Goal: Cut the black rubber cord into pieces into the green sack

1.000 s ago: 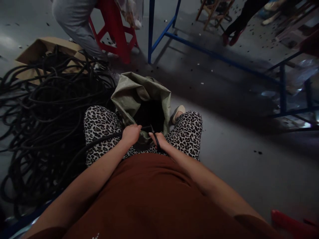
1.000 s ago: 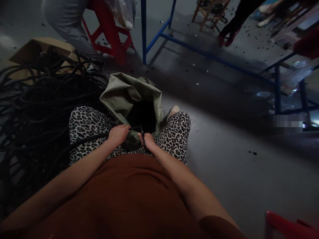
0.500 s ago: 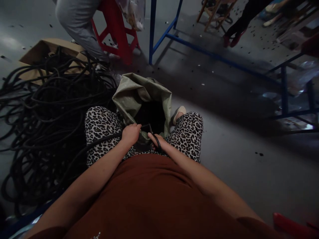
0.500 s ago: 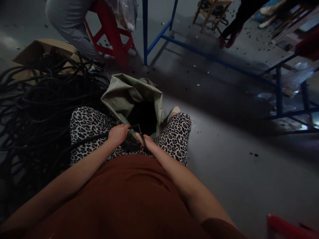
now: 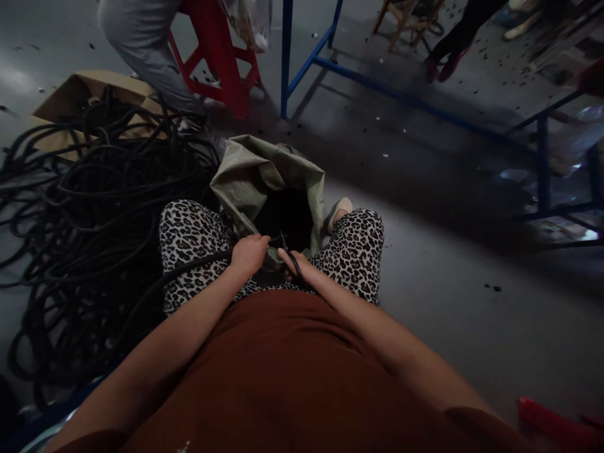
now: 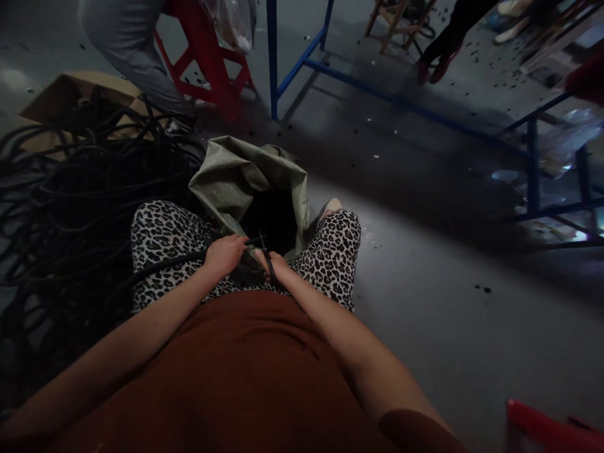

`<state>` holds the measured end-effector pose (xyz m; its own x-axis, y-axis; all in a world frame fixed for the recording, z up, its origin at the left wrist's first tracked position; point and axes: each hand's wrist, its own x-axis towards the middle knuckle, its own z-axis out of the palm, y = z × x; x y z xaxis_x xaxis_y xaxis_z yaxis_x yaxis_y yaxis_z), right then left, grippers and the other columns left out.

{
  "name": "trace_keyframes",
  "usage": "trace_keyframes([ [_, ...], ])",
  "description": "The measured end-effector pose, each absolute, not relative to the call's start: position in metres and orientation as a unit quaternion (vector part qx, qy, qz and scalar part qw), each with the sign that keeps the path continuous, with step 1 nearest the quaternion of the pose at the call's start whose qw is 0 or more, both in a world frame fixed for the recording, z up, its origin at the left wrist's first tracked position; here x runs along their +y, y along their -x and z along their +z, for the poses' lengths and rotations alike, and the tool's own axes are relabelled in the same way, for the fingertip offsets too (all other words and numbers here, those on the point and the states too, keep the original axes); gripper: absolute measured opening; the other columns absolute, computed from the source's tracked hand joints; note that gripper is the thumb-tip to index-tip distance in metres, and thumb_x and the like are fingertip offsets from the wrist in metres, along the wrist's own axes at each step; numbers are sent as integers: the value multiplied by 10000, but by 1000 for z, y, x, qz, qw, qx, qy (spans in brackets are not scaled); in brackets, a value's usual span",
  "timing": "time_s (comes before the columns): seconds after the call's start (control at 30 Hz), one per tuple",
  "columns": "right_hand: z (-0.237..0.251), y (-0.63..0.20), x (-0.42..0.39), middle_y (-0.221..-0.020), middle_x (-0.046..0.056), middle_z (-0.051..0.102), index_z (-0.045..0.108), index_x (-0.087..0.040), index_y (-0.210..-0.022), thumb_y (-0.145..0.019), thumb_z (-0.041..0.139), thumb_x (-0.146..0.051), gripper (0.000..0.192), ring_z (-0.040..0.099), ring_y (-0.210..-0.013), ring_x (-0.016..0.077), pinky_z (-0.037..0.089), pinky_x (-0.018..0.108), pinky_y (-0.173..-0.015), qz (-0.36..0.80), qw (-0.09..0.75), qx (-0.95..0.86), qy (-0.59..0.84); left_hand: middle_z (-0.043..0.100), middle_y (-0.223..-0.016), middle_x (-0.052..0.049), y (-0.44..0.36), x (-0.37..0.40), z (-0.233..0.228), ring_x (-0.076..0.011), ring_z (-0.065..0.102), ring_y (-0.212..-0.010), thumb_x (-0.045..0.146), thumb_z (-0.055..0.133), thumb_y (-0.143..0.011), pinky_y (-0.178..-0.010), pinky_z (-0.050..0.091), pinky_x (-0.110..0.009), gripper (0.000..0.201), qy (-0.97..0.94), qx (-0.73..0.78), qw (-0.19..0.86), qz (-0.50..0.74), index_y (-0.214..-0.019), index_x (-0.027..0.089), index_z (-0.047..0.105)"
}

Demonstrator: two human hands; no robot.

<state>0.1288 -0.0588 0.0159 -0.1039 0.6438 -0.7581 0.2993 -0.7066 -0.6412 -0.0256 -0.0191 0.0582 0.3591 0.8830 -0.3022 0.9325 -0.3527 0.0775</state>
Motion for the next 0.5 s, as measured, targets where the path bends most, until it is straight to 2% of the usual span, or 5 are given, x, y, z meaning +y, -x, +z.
trace_keyframes([
  [0.5, 18, -132, -61, -582, 48, 591, 600, -113, -849, -877, 380, -663, 593, 511, -337, 129, 389, 219, -330, 582, 114, -458, 662, 638, -1016, -86, 22, -19, 58, -193, 590, -965, 280, 393, -894, -802, 434, -283, 322, -806, 565, 141, -107, -1145, 228, 589],
])
